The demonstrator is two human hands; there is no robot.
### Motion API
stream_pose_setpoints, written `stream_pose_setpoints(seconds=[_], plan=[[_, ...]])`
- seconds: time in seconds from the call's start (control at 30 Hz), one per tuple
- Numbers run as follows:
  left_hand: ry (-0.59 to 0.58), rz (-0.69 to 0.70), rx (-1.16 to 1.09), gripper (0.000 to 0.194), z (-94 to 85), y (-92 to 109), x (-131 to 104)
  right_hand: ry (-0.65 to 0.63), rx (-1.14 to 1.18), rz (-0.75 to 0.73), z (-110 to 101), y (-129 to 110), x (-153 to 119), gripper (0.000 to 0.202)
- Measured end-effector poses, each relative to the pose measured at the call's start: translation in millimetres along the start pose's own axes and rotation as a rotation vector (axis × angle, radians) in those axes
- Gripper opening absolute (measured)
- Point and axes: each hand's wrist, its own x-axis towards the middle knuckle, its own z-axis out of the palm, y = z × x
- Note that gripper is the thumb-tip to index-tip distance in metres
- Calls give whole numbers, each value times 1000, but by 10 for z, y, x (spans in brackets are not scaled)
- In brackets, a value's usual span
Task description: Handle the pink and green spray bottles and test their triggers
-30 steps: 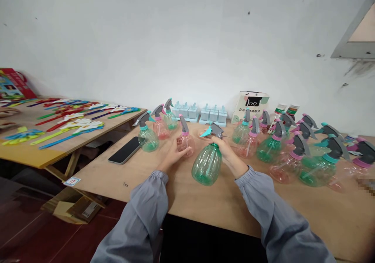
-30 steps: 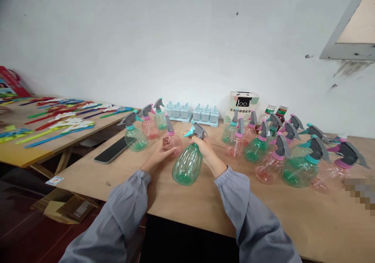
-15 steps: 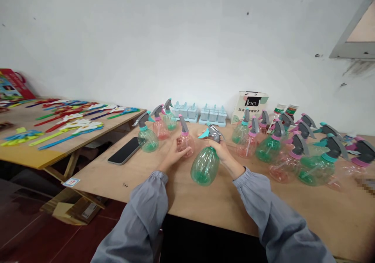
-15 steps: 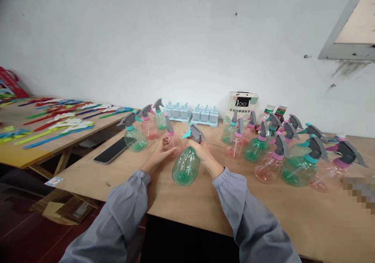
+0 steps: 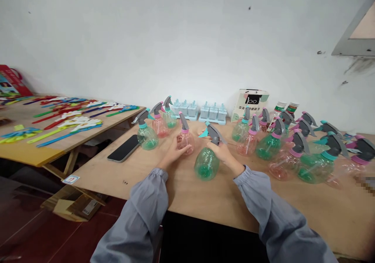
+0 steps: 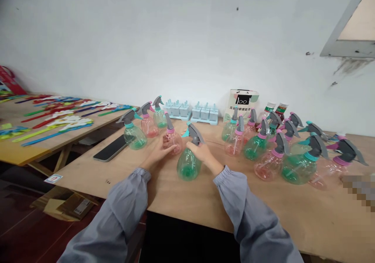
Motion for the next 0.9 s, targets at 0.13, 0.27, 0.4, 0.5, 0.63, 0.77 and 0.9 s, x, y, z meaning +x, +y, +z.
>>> stream_pose_setpoints(seconds=[0.13, 0.27, 0.4, 0.5, 0.63, 0.77, 0.9], plan=[[1, -32, 41, 80, -11, 101, -33, 38, 135, -89, 14, -48, -17, 15], [-4, -23, 49, 81, -14, 116, -36, 100, 93, -96, -6, -6, -55, 14], [-14, -43, 32, 83, -10, 54, -18, 180, -62, -162, -225, 48, -148, 21], [-9, -27, 69, 80, -11, 53, -17, 263, -116, -232, -546, 80, -262, 39], [-6, -17, 105, 78, -16, 106, -31, 460, -265, -242, -1065, 161, -412, 46], [-19, -36, 86, 79, -10, 79, -20, 608, -412, -296, -1409, 224, -466, 50], [-11, -37, 54, 82, 9, -6, 11, 691, -467, -299, -1437, 256, -408, 57]])
